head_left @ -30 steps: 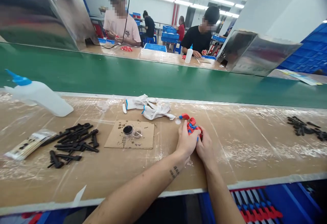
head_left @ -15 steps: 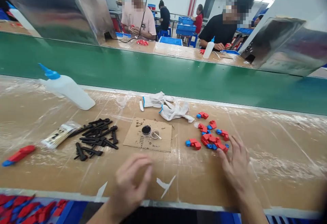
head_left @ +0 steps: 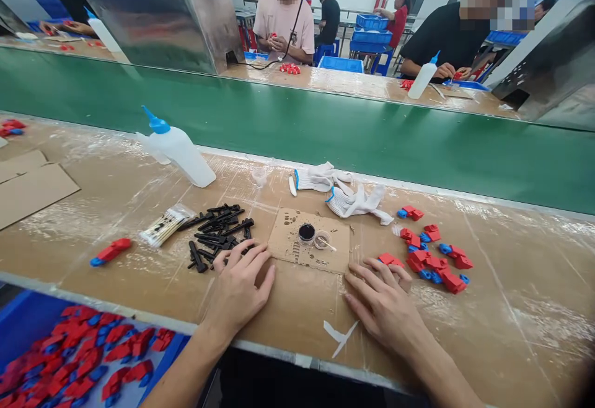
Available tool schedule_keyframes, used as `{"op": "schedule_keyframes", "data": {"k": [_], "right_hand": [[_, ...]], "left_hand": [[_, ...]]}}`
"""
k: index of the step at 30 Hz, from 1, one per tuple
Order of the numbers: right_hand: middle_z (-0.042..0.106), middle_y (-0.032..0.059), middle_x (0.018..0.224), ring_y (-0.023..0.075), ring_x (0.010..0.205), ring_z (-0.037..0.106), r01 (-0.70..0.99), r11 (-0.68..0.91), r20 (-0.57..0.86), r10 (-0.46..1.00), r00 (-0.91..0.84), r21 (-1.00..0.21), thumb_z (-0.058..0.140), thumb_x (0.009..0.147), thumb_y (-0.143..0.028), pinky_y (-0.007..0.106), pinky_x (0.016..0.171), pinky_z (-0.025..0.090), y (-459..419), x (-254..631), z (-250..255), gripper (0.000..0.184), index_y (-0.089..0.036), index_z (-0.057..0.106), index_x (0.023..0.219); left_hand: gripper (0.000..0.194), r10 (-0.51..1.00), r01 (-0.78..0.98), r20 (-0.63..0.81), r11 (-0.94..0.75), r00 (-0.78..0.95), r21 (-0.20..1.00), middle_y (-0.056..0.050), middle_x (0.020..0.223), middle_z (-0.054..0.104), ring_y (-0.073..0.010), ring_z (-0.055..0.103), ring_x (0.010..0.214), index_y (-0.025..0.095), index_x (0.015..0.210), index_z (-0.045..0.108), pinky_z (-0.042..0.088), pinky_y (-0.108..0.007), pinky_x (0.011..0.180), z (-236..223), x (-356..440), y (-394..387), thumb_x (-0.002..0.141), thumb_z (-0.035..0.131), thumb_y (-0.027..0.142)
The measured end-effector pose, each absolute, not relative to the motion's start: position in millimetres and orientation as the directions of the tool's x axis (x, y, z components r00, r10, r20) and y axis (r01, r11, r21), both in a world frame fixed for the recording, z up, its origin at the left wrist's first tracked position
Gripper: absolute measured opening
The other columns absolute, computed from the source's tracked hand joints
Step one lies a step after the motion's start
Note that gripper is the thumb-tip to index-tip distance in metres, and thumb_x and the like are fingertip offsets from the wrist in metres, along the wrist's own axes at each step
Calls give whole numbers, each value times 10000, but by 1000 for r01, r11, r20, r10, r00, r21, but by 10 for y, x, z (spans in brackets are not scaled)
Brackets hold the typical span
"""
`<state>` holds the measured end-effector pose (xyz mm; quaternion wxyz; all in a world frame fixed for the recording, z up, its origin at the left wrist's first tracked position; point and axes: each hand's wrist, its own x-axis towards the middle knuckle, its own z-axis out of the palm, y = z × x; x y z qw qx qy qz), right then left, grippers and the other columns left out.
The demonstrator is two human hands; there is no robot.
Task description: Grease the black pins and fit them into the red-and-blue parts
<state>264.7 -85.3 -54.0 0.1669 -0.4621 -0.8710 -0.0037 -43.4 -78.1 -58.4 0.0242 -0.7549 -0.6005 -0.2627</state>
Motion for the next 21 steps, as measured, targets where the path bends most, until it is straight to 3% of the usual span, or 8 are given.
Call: {"op": "schedule_keyframes", "data": {"k": [6, 11, 16, 18, 21], "right_hand": [[772, 11, 1172, 285, 1143, 628, 814, 538, 363, 819, -444, -219, 557, 995, -300, 470, 990, 357, -1026, 2751, -549, 188, -273, 710, 1101], [779, 31, 1125, 280, 1059, 646, 770, 624, 384, 749, -541, -133, 603, 963, -263, 437, 928, 393, -1089, 2922, -535, 182, -252, 712, 1108], [754, 95, 1075, 299, 1016, 636, 742, 657, 479, 699, -531, -136, 625, 948, -306, 447, 898, 407, -800, 3091, -302, 196, -217, 688, 1111], [738, 80, 1084, 280, 989, 644, 717, 676, 419, 708, -568, -170, 652, 940, -370, 433, 879, 408, -616, 3056, -117, 253, -233, 661, 1152], [718, 37, 1083, 242, 950, 646, 653, 713, 192, 700, -688, -257, 702, 912, -385, 394, 824, 423, -388, 2878, 152, 300, -270, 624, 1178]], "left_hand": [[120, 900, 867, 413, -311, 137, 389, -7, 1108, 775, -304, 641, 1180, 241, 976, 695, 289, -482, 1013, -502, -277, -970, 959, 577, 225], [128, 890, 831, 426, -355, 160, 428, -5, 1139, 767, -283, 641, 1159, 254, 1015, 691, 303, -468, 991, -506, -325, -1106, 963, 583, 207], [281, 869, 918, 486, -260, 87, 301, -80, 1206, 724, -301, 599, 1189, 218, 1080, 694, 334, -488, 989, -388, -811, -892, 921, 513, 74], [367, 893, 919, 386, -331, 231, 215, -79, 1255, 701, -293, 586, 1208, 223, 1120, 699, 353, -477, 993, -319, -999, -701, 908, 468, 32], [441, 864, 863, 155, -496, 479, 100, -84, 1340, 659, -291, 584, 1205, 257, 1167, 712, 381, -458, 962, -246, -1114, -384, 921, 429, 26]]}}
